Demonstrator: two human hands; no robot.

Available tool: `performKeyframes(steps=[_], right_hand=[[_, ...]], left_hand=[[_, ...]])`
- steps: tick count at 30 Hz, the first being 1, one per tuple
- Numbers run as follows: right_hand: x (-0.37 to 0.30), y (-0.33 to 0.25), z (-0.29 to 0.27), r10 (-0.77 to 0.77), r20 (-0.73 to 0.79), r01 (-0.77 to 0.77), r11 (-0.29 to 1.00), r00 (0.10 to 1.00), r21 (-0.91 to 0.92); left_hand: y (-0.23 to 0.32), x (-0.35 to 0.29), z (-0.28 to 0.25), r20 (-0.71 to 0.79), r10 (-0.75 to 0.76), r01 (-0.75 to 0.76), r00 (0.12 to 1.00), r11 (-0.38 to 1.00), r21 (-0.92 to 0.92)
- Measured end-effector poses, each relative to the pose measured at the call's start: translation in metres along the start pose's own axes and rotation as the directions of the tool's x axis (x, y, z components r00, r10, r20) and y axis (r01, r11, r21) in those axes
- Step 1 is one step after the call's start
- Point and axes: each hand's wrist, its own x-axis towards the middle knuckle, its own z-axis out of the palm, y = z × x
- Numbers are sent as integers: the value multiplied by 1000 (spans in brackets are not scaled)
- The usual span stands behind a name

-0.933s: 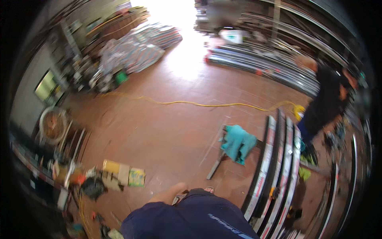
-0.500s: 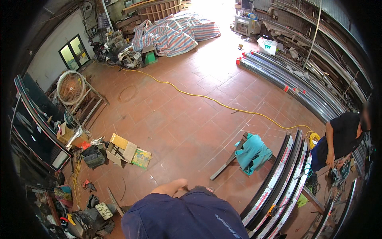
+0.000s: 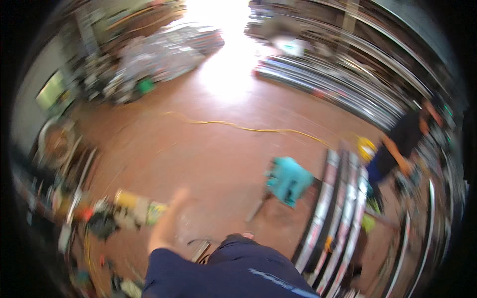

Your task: The person measures and marks several long metal frames laid on a workbench using a tape measure and a blue marker. The person repeatedly positions the tape measure, marks points along the frames, and repositions the tape for additional marks. Another person is visible in the background handling metal pieces.

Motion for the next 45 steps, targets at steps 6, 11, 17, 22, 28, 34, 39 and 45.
performKeyframes(steps=[6, 11, 17, 22, 28, 34, 39, 45], right_hand=[[-116, 68, 62, 252, 82, -252, 968, 964, -5], [-143, 60, 54, 322, 149, -325, 946, 935, -6], [-147, 44, 20, 229, 185, -251, 963, 956, 104], [-147, 45, 15, 181, 221, -219, 962, 958, 164], [-148, 45, 9, 177, 229, -221, 958, 957, 184], [-154, 44, 12, 126, 138, -143, 982, 982, 121], [-155, 42, 14, 127, 82, -139, 976, 989, 168], [-153, 34, 11, 248, 79, -260, 930, 966, 261]], left_hand=[[-20, -19, -266, -870, -297, -278, 393, 864, -420], [-4, 18, -258, -845, -352, -149, 403, 886, -440], [34, 65, -59, -542, -69, -166, 837, 913, -373], [75, 48, 64, -121, 132, -168, 984, 913, -372], [122, 11, 126, 158, 339, -348, 927, 937, 32], [232, -43, 159, 221, 618, -618, 754, 782, -79], [356, -101, 199, 256, 924, -917, 283, 339, -211], [494, -172, 218, 228, 906, -929, -357, -318, -189]])
